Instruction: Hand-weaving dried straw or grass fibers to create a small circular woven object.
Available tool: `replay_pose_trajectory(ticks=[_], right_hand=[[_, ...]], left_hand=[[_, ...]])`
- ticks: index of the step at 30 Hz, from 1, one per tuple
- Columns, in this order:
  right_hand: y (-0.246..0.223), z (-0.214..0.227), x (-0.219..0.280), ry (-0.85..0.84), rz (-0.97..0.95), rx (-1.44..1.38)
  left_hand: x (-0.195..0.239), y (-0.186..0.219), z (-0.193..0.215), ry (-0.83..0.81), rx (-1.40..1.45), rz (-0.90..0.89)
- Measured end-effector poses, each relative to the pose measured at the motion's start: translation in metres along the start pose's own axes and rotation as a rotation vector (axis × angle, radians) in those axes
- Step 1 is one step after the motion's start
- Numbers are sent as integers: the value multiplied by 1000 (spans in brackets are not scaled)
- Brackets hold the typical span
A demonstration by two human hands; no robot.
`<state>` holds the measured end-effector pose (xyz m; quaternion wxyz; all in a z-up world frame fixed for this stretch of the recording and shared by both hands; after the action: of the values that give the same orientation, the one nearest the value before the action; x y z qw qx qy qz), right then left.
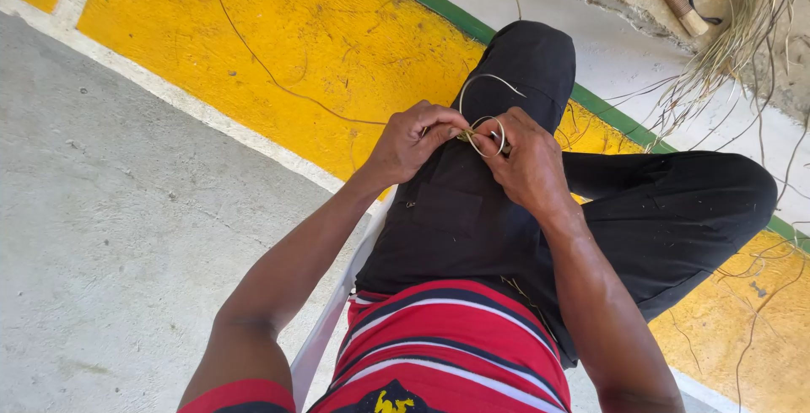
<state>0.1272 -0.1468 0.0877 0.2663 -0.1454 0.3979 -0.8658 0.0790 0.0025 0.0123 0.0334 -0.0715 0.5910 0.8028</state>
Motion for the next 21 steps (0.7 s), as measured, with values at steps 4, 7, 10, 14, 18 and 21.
replay_pose_trajectory(ticks=[4, 7, 10, 14, 18, 21], right_hand=[[3, 3, -1, -12, -29, -103], [3, 12, -5, 74, 54, -256], [-10, 9, -4, 73, 199, -232], [-4, 10, -9, 78, 200, -213], [-19, 11, -2, 47, 264, -233], [-11, 10, -2, 60, 258, -195]], left_hand=[[-2, 18, 3, -33, -214, 11], [-7, 25, 5, -91, -310, 25], [-7, 25, 6, -130, -341, 99], [-12, 27, 10, -100, -251, 63], [-10, 36, 7, -109, -293, 94], [-7, 29, 6, -109, -241, 127]])
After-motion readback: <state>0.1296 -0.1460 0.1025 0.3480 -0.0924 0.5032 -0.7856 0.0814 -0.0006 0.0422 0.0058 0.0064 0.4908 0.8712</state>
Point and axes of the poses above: each hand's wrist, its own x-axis away from the middle knuckle, its own z-axis out of the back of the hand, y = z × x, the point moved 8 cm from there along -x, towards the middle knuckle, and after that the axes turned 11 degrees about -x, right-handed, at the moved point
